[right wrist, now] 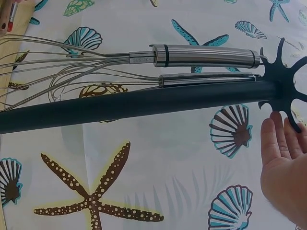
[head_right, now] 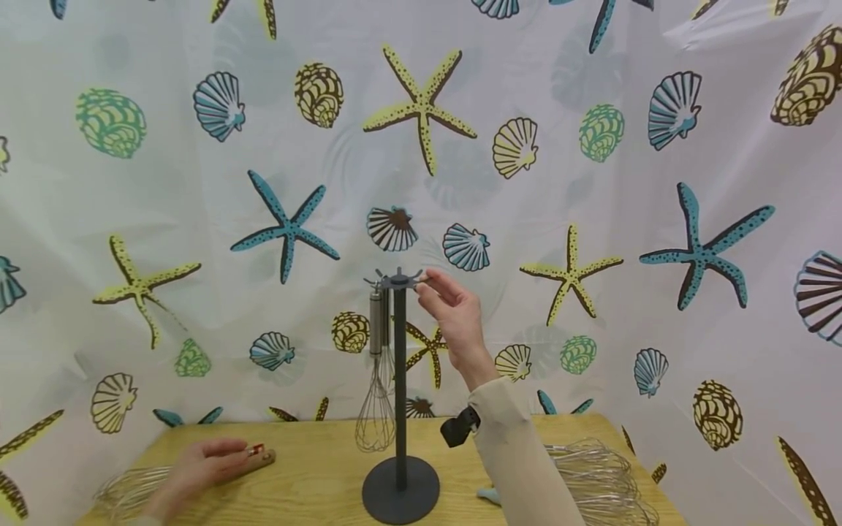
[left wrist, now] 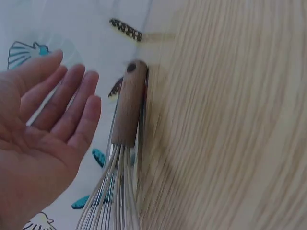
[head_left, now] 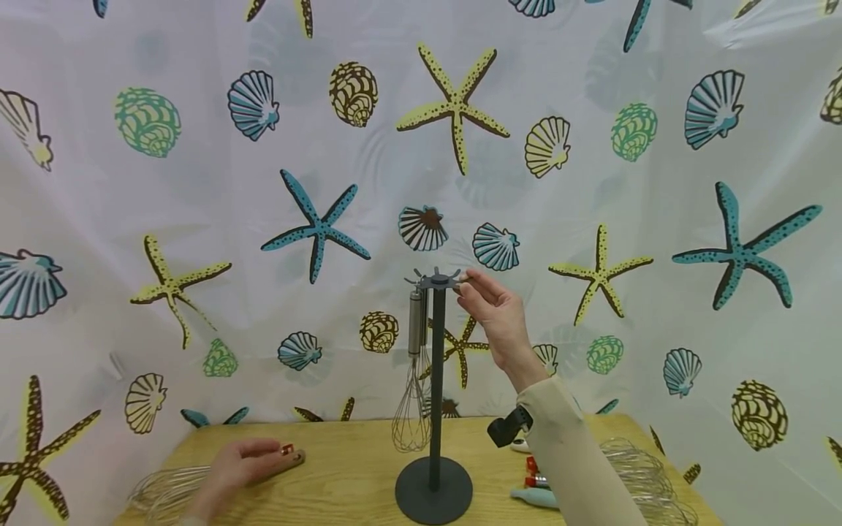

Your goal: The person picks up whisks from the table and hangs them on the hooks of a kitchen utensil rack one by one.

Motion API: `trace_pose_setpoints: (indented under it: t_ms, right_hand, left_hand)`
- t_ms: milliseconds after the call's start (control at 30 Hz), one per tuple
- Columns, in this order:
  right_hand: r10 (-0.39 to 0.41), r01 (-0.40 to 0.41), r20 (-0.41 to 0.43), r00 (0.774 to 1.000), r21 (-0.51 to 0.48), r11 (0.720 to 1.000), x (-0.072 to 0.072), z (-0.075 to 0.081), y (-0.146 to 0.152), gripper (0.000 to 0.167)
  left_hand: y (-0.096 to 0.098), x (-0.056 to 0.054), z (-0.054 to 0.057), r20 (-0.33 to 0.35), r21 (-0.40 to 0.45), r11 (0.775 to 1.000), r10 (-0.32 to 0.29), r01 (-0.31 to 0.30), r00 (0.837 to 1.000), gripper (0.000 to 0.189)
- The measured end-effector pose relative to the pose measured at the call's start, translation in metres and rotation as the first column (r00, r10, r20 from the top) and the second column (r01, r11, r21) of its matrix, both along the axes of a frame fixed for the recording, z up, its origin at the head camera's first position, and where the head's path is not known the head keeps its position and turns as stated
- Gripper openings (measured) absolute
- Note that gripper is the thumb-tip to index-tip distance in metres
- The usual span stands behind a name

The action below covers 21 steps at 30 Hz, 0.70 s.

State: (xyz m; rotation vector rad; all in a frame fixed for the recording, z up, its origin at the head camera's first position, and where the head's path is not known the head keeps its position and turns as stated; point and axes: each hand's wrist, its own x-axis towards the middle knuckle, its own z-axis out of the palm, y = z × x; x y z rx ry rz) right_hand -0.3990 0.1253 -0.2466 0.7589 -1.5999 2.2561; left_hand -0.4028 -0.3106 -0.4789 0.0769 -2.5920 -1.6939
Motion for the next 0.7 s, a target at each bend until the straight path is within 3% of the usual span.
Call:
trace_pose_setpoints:
  t_ms: [200,467,700]
  right_hand:
    - [-0.002,0.002,-0.008,1.0,0.013,1.0,0.0,0.0,-0.001,0.044]
    - [-0.002,0.003,-0.013,1.0,0.007,1.0,-0.001,0.0,-0.001,0.044]
    - [-0.008,0.008,-0.007,1.0,0.005,1.0,0.0,-0.001,-0.001,0.042]
  left_hand:
    - [-0.018,-0.004,-0.001,0.018,-0.139,0.989,-0.044,0.047,0.999,0.051]
    - [-0.025,-0.007,-0.007,-0.048,-0.152,0.985,-0.091,0.083,0.995,0.043]
    - [-0.023,-0.008,-0.009,0.003,-0.153,0.985,-0.075,0.075,0.997,0.042]
